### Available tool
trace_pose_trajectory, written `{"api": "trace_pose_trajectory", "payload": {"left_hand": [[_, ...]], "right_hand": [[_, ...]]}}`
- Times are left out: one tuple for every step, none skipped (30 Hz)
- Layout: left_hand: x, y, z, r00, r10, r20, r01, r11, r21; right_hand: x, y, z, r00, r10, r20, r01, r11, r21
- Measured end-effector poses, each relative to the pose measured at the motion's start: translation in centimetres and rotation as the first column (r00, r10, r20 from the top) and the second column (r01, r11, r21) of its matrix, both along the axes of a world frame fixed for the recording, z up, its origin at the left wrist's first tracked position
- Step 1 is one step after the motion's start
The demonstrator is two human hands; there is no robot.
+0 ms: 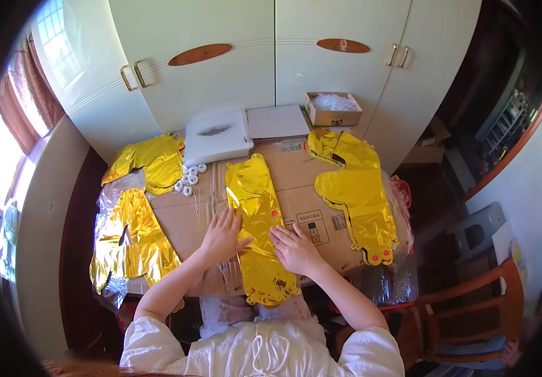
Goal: The recorder is folding gold foil balloons into a rectangular shape on a workbench.
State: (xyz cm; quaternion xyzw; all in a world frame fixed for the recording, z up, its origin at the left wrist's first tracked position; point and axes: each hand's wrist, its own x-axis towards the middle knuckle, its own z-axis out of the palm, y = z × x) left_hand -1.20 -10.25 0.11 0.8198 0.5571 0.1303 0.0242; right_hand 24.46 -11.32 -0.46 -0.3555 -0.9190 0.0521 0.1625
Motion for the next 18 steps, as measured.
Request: {"api": "trace_pose_trajectory", "payload": {"left_hand": [[-0.5, 1.6, -0.4, 0.996, 0.04, 0.082, -0.039, 0.999, -0.009], [-0.9, 3.0, 0.1, 0.972, 0.133, 0.192, -0.12, 0.99, -0.076], [-1.5, 4.3, 0.8, 0.976, 0.15, 0.16, -0.143, 0.988, -0.055], [-2.1, 5.9, 1.4, 0.978, 0.161, 0.13, -0.157, 0.987, -0.034], [-2.7, 6.8, 1.7, 0.979, 0.177, 0.099, -0.177, 0.984, -0.009], [-3.3, 7.4, 1.5, 0.987, 0.158, 0.027, -0.158, 0.987, 0.033], [-3.1, 7.5, 1.5, 0.991, 0.128, 0.044, -0.129, 0.991, 0.028], [-3.0, 7.4, 1.5, 0.993, 0.099, 0.06, -0.1, 0.995, 0.024], [-2.8, 7.2, 1.5, 0.995, 0.072, 0.076, -0.073, 0.997, 0.02], [-1.9, 6.3, 1.9, 0.997, 0.038, 0.067, -0.039, 0.999, 0.012], [-1.3, 5.0, 2.5, 0.999, -0.008, 0.041, 0.008, 1.0, 0.005], [-0.5, 3.7, 3.2, 0.998, -0.054, 0.016, 0.054, 0.999, -0.002], [0.1, 2.2, 3.8, 0.995, -0.099, -0.011, 0.099, 0.995, -0.02], [0.8, 0.8, 4.3, 0.98, -0.198, -0.013, 0.198, 0.979, -0.041], [1.1, 0.1, 3.7, 0.963, -0.269, -0.025, 0.268, 0.963, -0.028], [1.3, -0.8, 3.2, 0.942, -0.335, -0.036, 0.335, 0.942, -0.016], [1.5, -1.6, 2.7, 0.915, -0.4, -0.046, 0.401, 0.916, -0.004], [1.6, -1.9, 2.1, 0.916, -0.399, -0.034, 0.399, 0.917, -0.003]], "right_hand": [[0.1, 0.0, 0.1, 1.0, -0.004, 0.008, 0.004, 1.0, -0.008], [0.0, 0.0, 0.2, 1.0, -0.002, 0.015, 0.002, 1.0, -0.017], [0.0, 0.0, 0.1, 1.0, 0.006, -0.006, -0.006, 1.0, -0.029], [0.1, 0.1, 0.0, 1.0, 0.006, -0.025, -0.007, 0.999, -0.041], [0.1, 0.3, 0.0, 0.999, 0.013, -0.045, -0.015, 0.999, -0.05], [-0.1, 0.3, 0.1, 0.995, 0.006, -0.097, -0.014, 0.997, -0.081], [-0.2, 0.3, 0.2, 0.989, -0.007, -0.146, -0.009, 0.993, -0.115], [-0.2, 0.4, 0.5, 0.981, -0.021, -0.194, -0.008, 0.989, -0.147], [-0.2, 0.9, 1.0, 0.977, -0.021, -0.214, -0.009, 0.991, -0.137], [0.1, 1.2, 1.3, 0.973, -0.033, -0.231, 0.001, 0.991, -0.136], [0.2, 1.4, 1.4, 0.967, -0.037, -0.25, 0.001, 0.989, -0.145], [0.4, 1.9, 1.6, 0.968, -0.041, -0.246, 0.008, 0.991, -0.135], [0.6, 2.5, 1.8, 0.968, -0.045, -0.245, 0.012, 0.991, -0.133], [0.7, 2.9, 1.9, 0.969, -0.051, -0.243, 0.02, 0.992, -0.129], [0.7, 3.1, 1.8, 0.974, -0.027, -0.223, -0.001, 0.992, -0.125], [0.8, 3.3, 1.5, 0.979, 0.0, -0.203, -0.025, 0.992, -0.122], [0.8, 3.3, 1.3, 0.983, 0.026, -0.182, -0.048, 0.992, -0.119], [0.5, 3.3, 0.9, 0.986, 0.046, -0.159, -0.058, 0.996, -0.071]]}}
